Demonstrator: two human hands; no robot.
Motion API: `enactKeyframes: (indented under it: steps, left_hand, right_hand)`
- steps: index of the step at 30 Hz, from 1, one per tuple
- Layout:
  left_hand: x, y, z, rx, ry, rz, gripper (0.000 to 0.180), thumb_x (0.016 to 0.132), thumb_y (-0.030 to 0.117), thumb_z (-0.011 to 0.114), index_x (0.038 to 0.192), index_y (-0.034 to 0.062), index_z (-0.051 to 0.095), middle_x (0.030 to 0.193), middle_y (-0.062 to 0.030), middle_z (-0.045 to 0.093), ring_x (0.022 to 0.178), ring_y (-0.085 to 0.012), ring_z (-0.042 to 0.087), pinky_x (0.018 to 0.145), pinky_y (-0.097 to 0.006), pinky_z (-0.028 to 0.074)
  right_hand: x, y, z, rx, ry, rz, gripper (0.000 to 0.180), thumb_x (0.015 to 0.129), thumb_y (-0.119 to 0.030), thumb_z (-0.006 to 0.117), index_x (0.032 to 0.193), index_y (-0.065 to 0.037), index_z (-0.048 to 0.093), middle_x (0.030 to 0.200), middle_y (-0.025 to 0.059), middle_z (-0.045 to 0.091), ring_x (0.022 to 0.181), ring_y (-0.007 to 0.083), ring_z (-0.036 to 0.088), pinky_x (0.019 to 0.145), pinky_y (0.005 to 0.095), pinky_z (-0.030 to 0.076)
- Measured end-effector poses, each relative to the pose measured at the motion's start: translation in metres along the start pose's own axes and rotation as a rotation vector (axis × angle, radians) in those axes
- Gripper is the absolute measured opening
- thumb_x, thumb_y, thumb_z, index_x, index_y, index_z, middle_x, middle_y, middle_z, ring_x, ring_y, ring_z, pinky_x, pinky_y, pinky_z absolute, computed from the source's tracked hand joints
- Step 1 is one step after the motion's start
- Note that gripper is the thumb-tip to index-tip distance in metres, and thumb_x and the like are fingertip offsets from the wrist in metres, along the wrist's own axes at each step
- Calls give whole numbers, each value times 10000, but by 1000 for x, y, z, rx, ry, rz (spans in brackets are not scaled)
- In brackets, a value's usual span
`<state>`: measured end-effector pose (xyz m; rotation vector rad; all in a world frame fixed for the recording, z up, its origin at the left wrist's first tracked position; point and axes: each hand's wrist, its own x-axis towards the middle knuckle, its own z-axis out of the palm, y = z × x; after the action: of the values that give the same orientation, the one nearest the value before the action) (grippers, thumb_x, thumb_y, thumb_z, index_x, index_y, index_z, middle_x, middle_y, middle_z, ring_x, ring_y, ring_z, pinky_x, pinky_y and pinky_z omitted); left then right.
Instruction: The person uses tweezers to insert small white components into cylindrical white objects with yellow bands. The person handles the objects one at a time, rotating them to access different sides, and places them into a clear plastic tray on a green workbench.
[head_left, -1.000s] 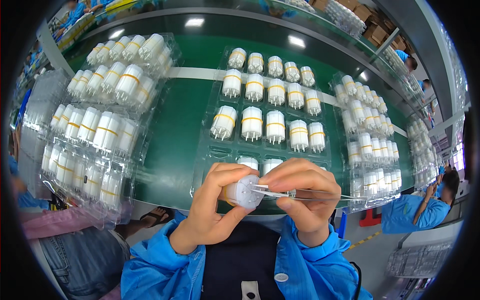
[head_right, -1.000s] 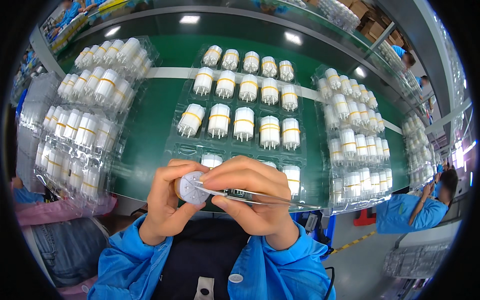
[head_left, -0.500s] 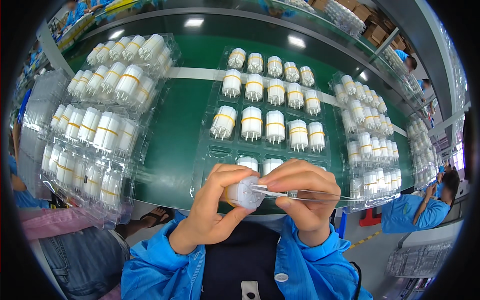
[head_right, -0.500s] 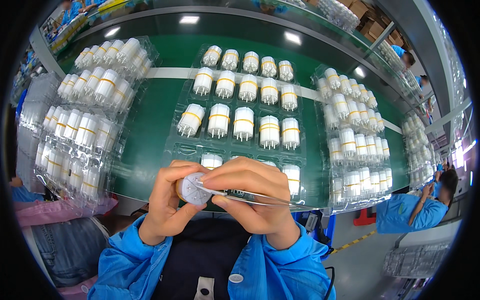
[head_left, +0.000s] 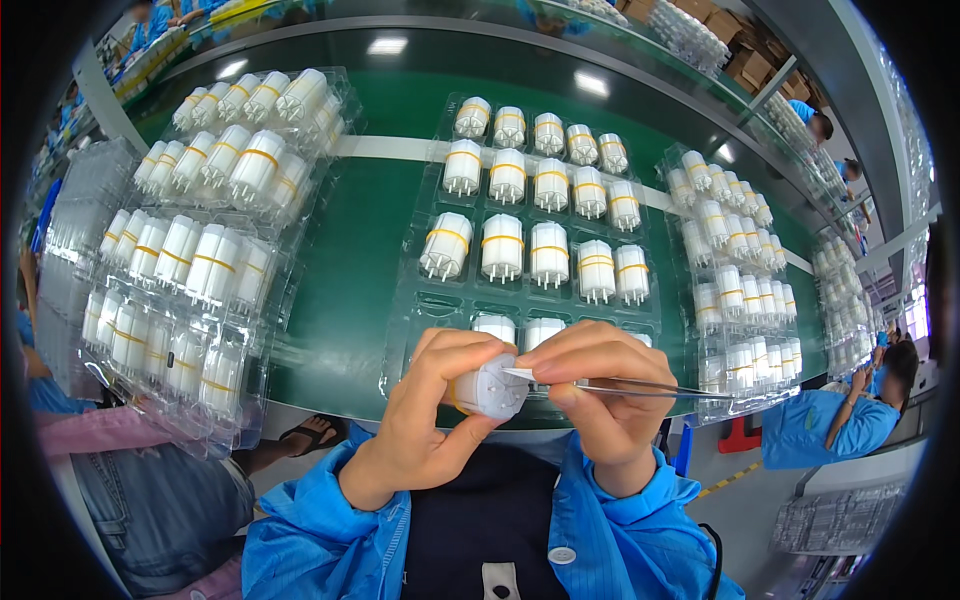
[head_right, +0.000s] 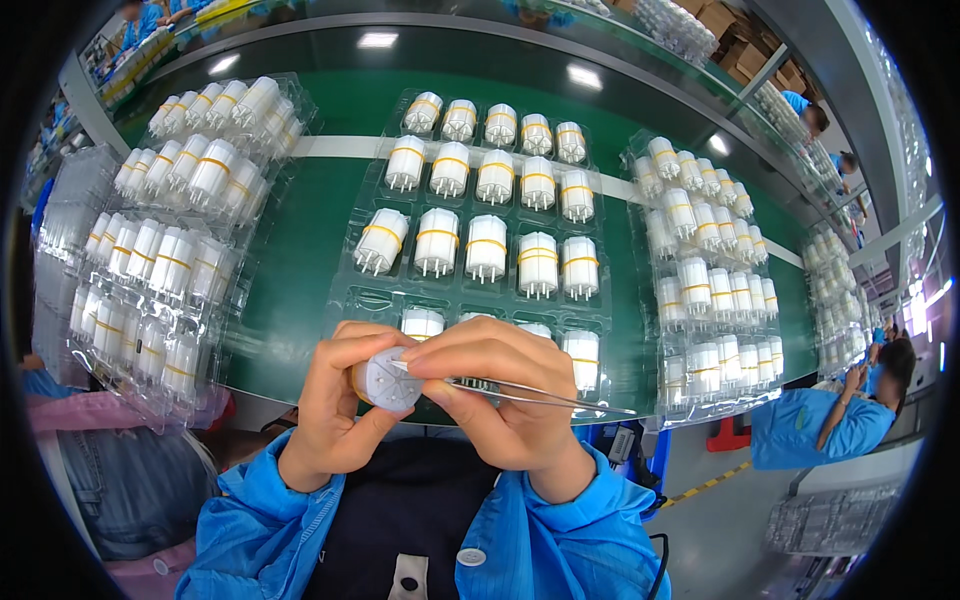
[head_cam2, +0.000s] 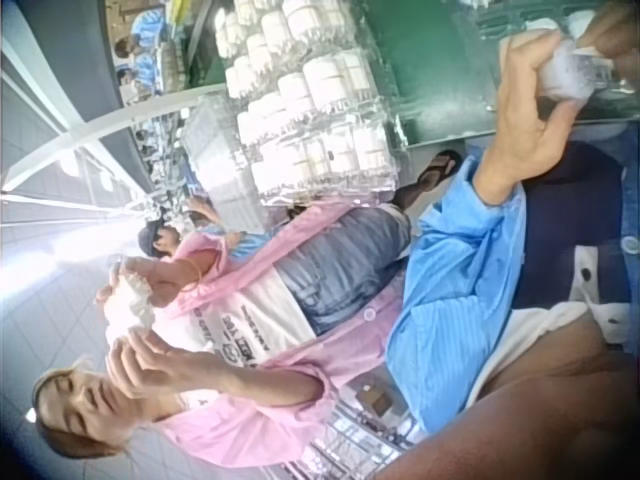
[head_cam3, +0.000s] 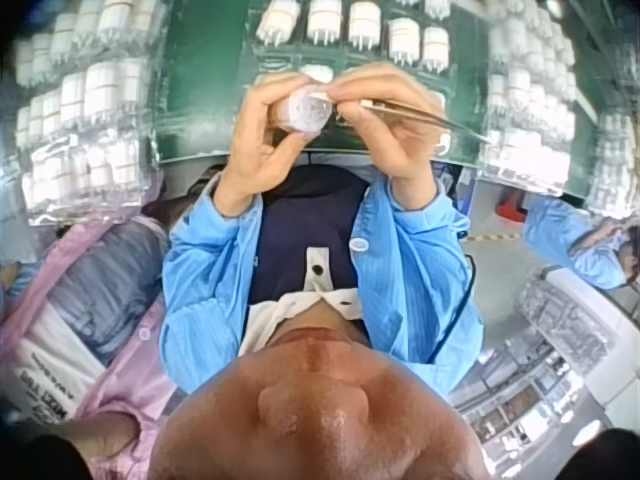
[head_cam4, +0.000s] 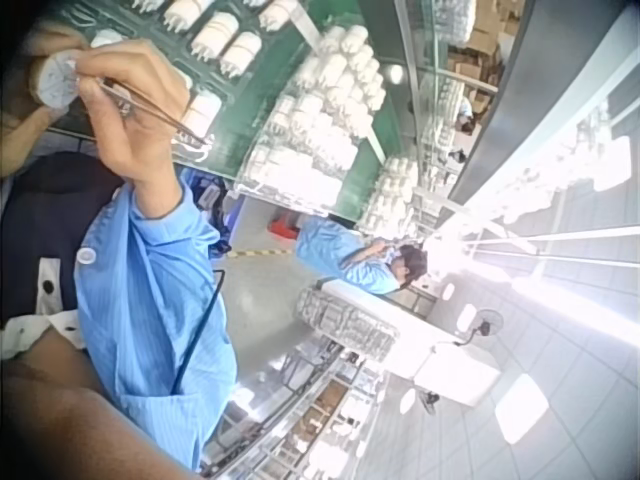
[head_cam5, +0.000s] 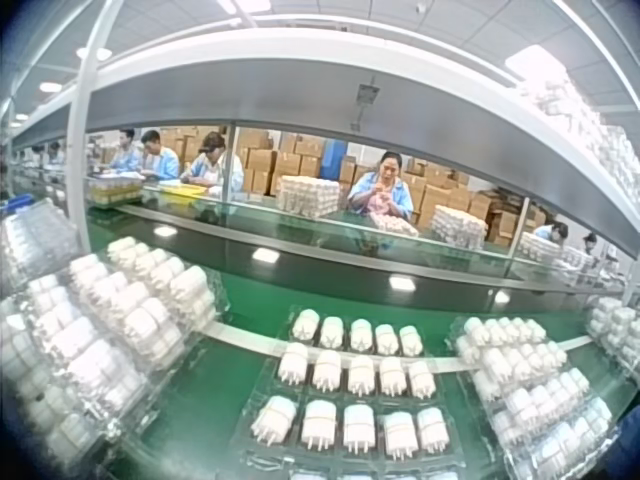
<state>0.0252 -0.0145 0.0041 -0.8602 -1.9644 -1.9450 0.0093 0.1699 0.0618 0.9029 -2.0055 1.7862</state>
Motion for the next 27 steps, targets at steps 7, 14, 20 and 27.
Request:
enactKeyframes:
  steps: [7,14,20,27]
  left_hand:
    - [3,-2,-2,111,-30,76,581,705,-86,699,1247,9,511,1207,-181,585,1060,-351,560,897,-416,454]
    - [6,-2,-2,199,-9,78,552,756,-107,666,1254,11,460,1214,-214,571,1084,-290,550,913,-381,459]
    - [7,-5,4,111,107,28,559,740,-127,675,1243,-3,464,1247,-222,552,1114,-298,555,930,-378,475]
    - [5,-2,3,149,95,37,573,742,-133,672,1257,5,460,1235,-213,540,1115,-294,548,929,-370,476]
  right_hand:
    - [9,-9,-2,-134,-94,-22,142,739,39,712,878,11,710,856,129,707,735,253,683,633,318,535]
    - [8,-6,-9,94,-36,91,176,769,4,702,944,27,707,897,165,708,804,246,676,695,331,528]
    - [-7,-8,13,139,137,57,177,803,36,683,978,57,685,934,195,707,874,255,676,773,340,539]
    - [-7,-1,17,61,82,45,153,820,47,673,972,51,680,932,168,711,855,242,683,757,321,540]
